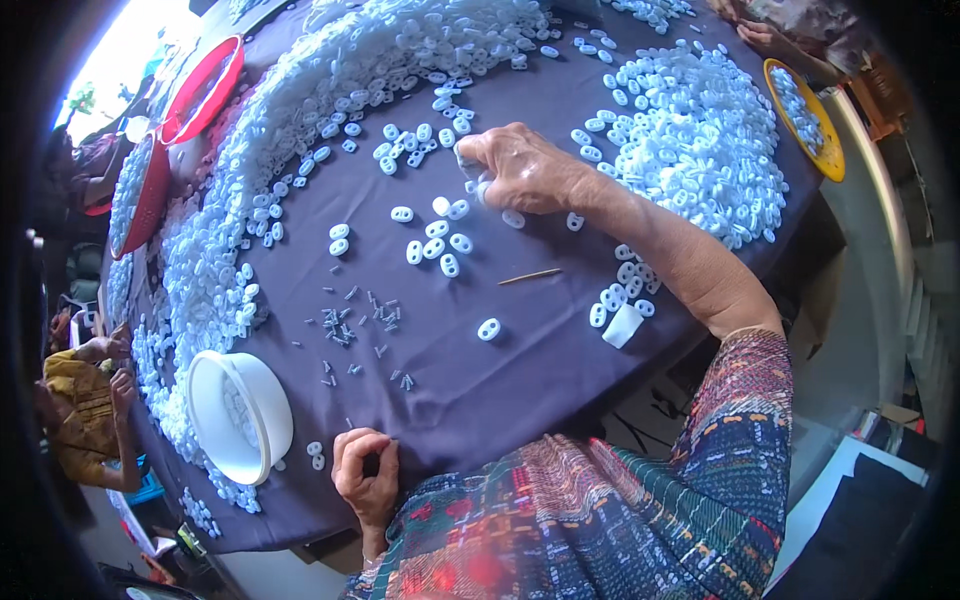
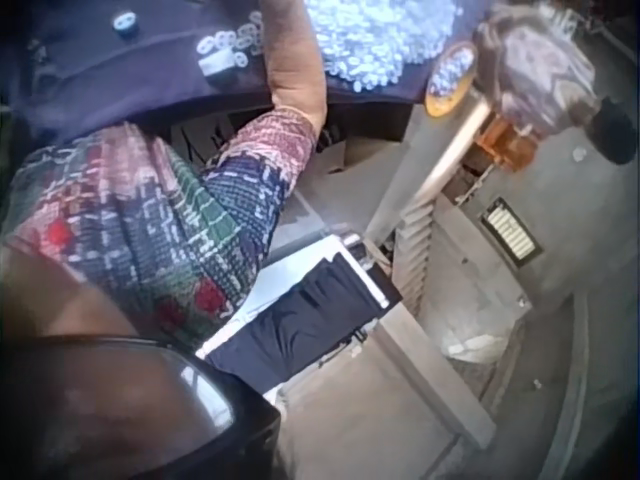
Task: The person assembles plastic cord locks by inserting springs into plastic toggle pieces by hand, and sorts through piles of plastic components on the table.
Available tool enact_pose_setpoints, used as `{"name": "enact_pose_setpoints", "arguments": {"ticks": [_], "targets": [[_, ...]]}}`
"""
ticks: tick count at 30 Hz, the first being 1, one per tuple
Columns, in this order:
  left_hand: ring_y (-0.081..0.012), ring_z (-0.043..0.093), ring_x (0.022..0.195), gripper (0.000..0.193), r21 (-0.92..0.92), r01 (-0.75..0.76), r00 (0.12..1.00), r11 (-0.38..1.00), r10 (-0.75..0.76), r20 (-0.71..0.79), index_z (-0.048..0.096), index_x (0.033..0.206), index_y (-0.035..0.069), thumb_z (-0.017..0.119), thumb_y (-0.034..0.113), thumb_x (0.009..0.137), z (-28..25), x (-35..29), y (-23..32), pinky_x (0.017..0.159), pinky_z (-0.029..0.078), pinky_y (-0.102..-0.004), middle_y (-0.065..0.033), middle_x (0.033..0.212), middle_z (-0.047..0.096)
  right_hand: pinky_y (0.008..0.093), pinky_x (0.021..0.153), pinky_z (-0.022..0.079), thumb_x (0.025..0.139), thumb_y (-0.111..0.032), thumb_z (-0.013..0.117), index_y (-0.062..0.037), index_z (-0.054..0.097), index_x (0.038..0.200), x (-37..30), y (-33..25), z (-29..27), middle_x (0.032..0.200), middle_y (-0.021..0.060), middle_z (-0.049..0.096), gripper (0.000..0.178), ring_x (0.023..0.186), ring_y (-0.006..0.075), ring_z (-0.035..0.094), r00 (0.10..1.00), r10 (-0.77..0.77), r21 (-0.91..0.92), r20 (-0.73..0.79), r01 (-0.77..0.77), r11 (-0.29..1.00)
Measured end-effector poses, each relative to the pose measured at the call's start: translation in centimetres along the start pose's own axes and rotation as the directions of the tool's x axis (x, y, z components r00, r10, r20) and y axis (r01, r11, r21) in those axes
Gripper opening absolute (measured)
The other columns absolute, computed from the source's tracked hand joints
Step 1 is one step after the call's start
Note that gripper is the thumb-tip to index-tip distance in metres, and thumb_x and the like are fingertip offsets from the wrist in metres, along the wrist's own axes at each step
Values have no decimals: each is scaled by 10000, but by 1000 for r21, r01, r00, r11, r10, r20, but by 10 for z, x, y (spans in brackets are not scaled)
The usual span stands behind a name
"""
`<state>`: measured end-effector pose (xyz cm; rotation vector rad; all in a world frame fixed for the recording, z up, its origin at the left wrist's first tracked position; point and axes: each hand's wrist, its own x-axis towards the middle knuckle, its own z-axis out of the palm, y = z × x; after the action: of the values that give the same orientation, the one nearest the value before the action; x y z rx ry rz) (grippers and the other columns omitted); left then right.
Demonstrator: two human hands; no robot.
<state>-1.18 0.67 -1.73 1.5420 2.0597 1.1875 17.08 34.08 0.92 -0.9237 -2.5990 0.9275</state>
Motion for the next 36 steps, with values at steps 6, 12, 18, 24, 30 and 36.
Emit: {"name": "enact_pose_setpoints", "arguments": {"ticks": [6, 12, 18, 24, 30, 36], "targets": [[-183, 558, 707, 174, 5, 57, 998, 998, -57, 13, 596, 793, 17, 687, -76, 676, -2, 0, 7, 664, 455, -279, -84, 795, 586, 261, 478, 381, 703, -32, 593, -17, 538, 787, -3, 6, -7, 662, 9, 533, 102, 548, 71, 453, 993, 119, 404, 17, -116, 907], [-200, 567, 726, 162, -1, 20, 1000, 1000, -20, -7, 592, 784, 15, 678, -70, 675, -1, -4, 0, 680, 454, -289, -92, 796, 584, 150, 431, 463, 797, -119, 695, -31, 615, 893, -24, 33, -48, 721, 6, 589, 153, 531, 34, 547, 955, 278, 701, -107, -126, 702], [-212, 568, 726, 154, 67, 37, 999, 997, -37, -2, 583, 772, 19, 671, -65, 677, -1, -6, 0, 684, 452, -298, -93, 788, 579, 176, 399, 467, 728, -62, 729, -90, 657, 832, -50, 119, -127, 684, -20, 617, 130, 495, 33, 535, 803, 509, 706, -309, -165, 689], [-237, 559, 703, 223, 111, 48, 998, 993, -45, -35, 575, 784, 54, 681, -76, 636, 0, -7, 4, 661, 438, -340, -75, 747, 590, 256, 563, 557, 856, -133, 613, -53, 619, 950, -37, 232, -218, 830, 30, 602, 123, 736, 108, 610, 597, 591, 572, -543, -253, 781], [-237, 558, 704, 228, 118, 46, 999, 992, -43, -28, 577, 785, 53, 677, -85, 633, 1, -5, 7, 664, 438, -338, -78, 750, 592, 280, 580, 570, 878, -135, 530, -32, 598, 1027, -48, 271, -238, 905, 41, 591, 193, 807, 125, 603, 444, 518, 471, -731, -221, 854], [-213, 569, 730, 169, 107, 34, 999, 994, -31, -32, 584, 784, 21, 674, -68, 672, 2, -3, 7, 693, 456, -301, -92, 788, 583, 196, 650, 475, 829, -123, 664, -60, 684, 931, -34, 136, -130, 882, -26, 604, 122, 774, 65, 562, 924, 42, 116, -380, 3, 993]]}}
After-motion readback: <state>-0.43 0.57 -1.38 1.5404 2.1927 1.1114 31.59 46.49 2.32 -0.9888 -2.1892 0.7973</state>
